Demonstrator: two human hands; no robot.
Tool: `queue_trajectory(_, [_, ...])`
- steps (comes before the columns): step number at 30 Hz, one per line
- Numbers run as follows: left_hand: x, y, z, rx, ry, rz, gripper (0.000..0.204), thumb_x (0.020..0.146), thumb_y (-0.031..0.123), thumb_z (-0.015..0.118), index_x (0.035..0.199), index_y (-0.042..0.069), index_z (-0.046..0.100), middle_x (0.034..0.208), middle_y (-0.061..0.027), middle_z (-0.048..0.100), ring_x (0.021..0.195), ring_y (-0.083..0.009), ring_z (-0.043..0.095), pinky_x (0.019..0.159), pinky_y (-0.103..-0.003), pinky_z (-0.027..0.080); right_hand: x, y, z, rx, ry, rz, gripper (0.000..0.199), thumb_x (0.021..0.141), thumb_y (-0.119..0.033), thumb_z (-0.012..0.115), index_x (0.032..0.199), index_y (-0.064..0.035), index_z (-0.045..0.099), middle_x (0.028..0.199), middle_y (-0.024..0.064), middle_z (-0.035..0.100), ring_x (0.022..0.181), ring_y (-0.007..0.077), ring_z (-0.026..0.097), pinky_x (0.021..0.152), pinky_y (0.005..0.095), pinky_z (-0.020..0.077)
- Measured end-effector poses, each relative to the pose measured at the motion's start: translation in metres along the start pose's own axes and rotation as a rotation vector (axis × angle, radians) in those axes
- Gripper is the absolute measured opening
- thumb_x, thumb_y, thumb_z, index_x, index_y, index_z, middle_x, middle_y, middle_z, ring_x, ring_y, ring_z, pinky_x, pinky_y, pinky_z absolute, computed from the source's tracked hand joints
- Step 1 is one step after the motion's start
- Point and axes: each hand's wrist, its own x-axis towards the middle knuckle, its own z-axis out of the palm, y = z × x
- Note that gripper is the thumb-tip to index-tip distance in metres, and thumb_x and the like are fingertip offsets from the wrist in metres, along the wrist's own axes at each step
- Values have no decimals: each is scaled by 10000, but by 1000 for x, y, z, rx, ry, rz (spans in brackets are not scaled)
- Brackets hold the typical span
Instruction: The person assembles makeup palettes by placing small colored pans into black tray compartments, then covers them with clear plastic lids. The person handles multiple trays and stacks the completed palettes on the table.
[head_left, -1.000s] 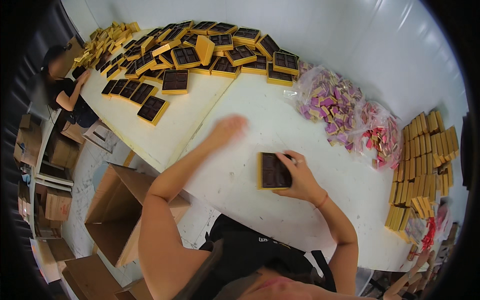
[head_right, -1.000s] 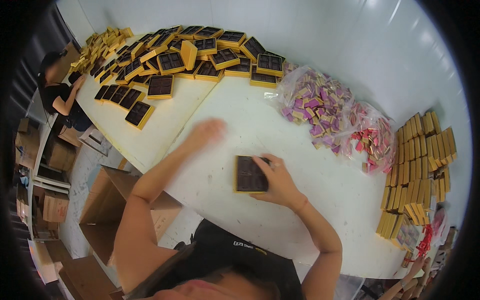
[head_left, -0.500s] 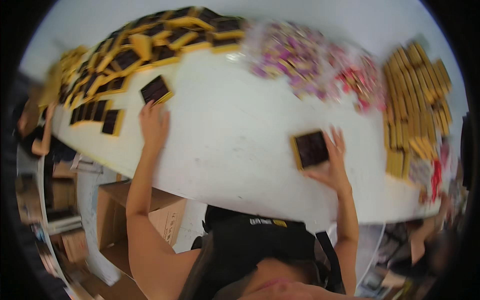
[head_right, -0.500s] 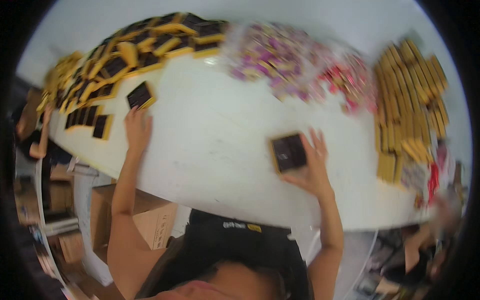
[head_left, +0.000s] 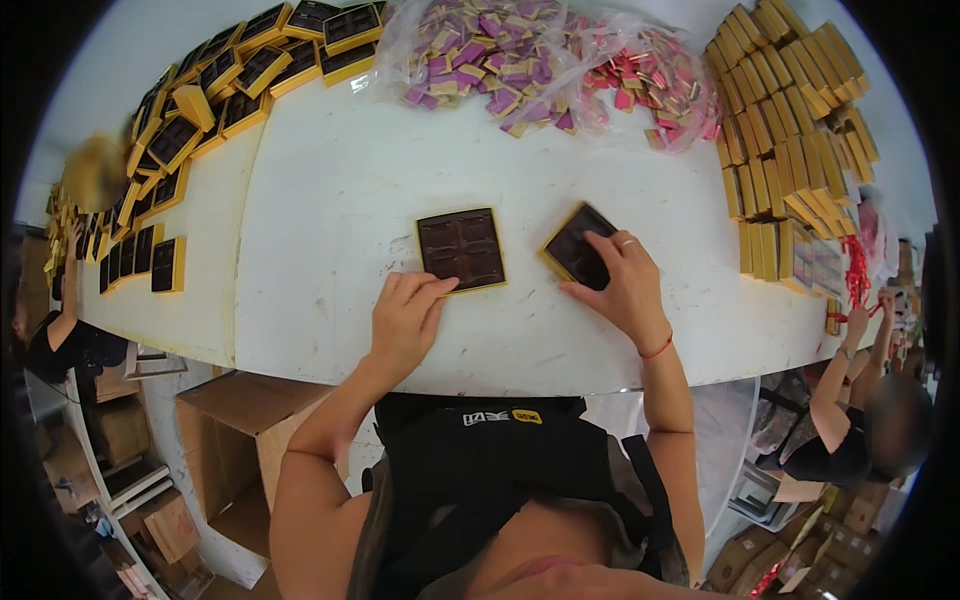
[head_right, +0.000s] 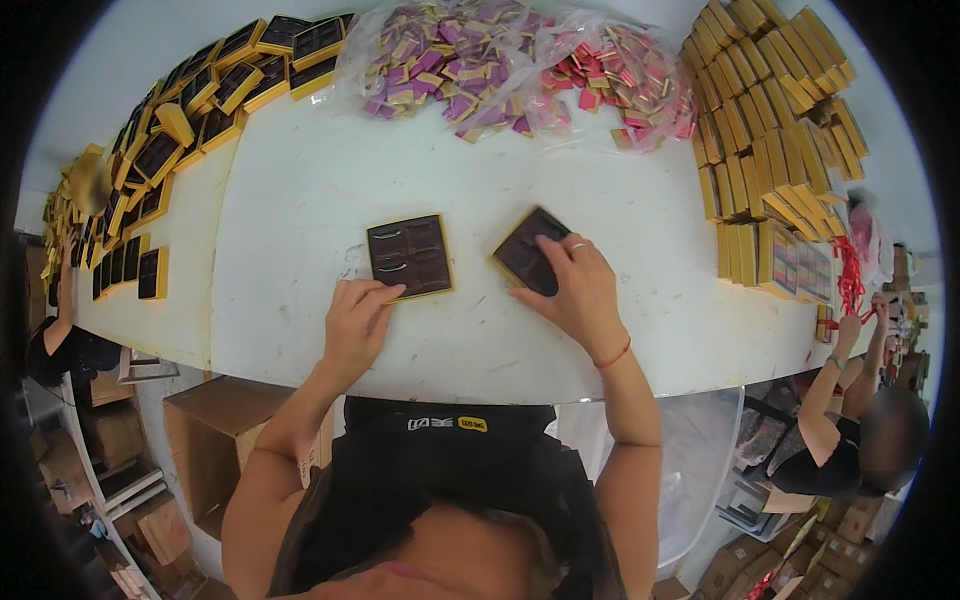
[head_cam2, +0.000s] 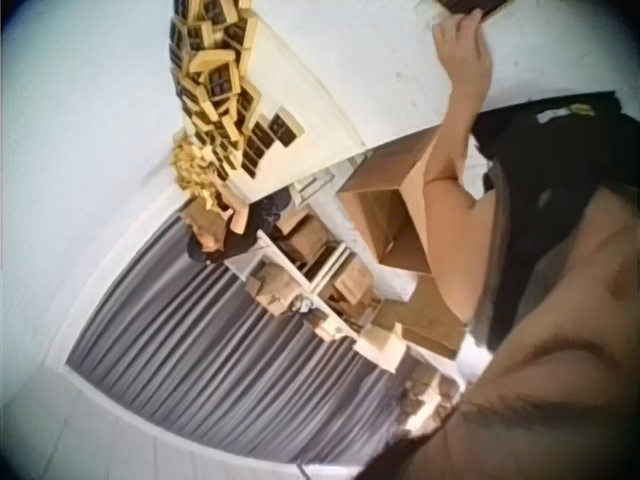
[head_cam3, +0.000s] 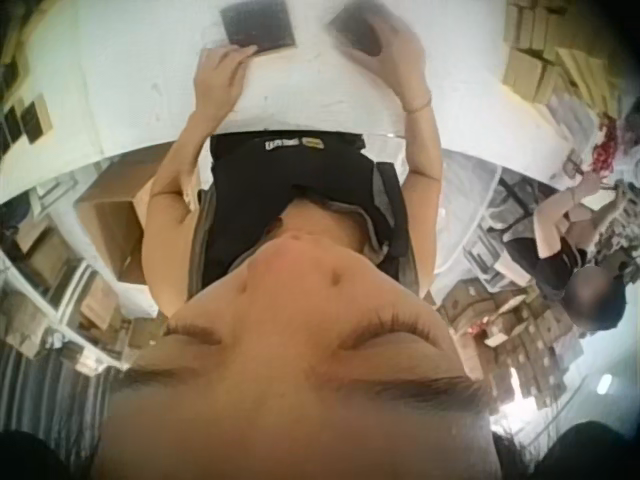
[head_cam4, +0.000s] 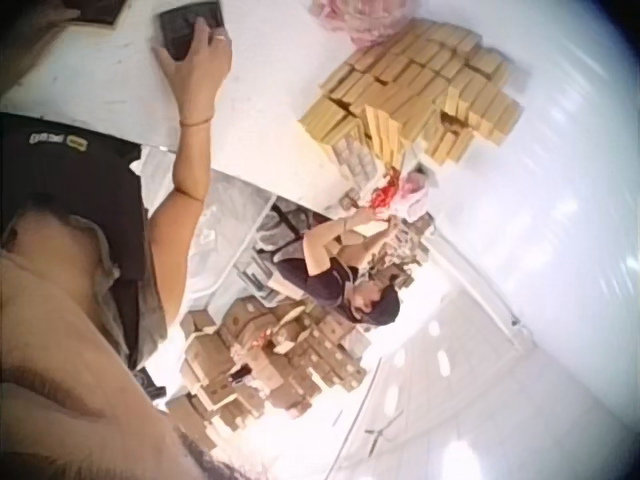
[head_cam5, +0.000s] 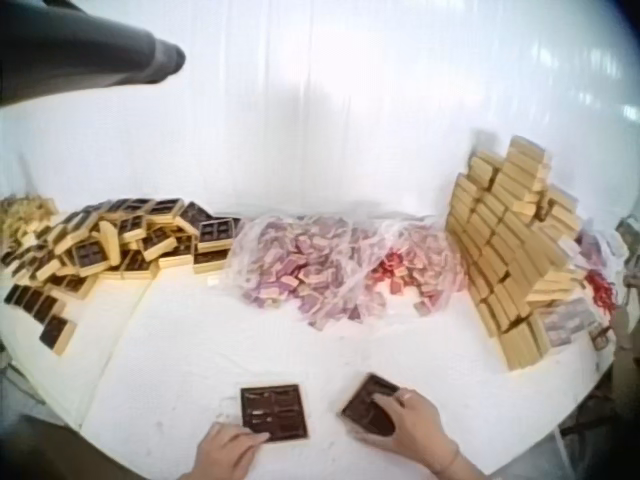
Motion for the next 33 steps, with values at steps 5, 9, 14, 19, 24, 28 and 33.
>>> queue_trajectory(5, [-5,20,16,-63,0,-5,305,773,-41,687,1050,85,716,934,-48,608,816,-241,572,676,-340,486,-8,-13,16,103,36,198,809,698,-470,845,1281,-5,531,906,182,625,843,296,653,698,387,539])
queue_trajectory(9, [-16,32,27,-144,-52,-37,350,775,-48,691,1097,86,715,942,-61,619,829,-248,581,701,-338,489,-15,-23,7,184,21,10,797,692,-435,859,1289,-12,545,1021,186,624,919,308,634,734,367,535])
queue_trajectory(14, [-22,27,4,-339,-23,-199,405,749,23,765,1143,93,700,1110,-102,640,898,-228,611,748,-322,524,-30,-46,13,97,69,-1,819,654,-365,880,1349,-89,545,1358,189,488,1149,360,496,956,439,428])
queue_trajectory(19, [-10,-130,-136,588,394,-264,521,808,200,771,1279,56,602,1367,-200,511,1264,-393,454,1062,-480,355,-40,-61,13,74,-40,-76,862,669,-319,860,1437,-176,494,1582,219,217,1453,462,148,1139,566,175])
queue_trajectory(24, [-83,-296,-283,943,501,-611,866,805,519,746,1462,75,397,1507,-228,353,1377,-432,318,1117,-520,287,6,-32,-14,435,-260,-192,802,713,-214,710,1466,-125,447,1596,182,234,1489,419,104,1189,546,63])
queue_trajectory(28, [-94,-298,-280,809,212,-648,830,805,509,741,1443,75,435,1452,-212,423,1325,-421,372,1088,-516,319,17,5,-11,280,-330,-122,789,719,-216,675,1466,-112,445,1560,153,326,1453,375,232,1167,509,152])
queue_trajectory(33, [-68,-156,-168,748,190,-357,570,837,277,738,1353,105,565,1330,-152,533,1176,-364,457,1012,-468,382,-26,13,4,-63,-2,113,767,806,-341,732,1467,-95,432,1365,182,484,1228,359,452,1026,474,339])
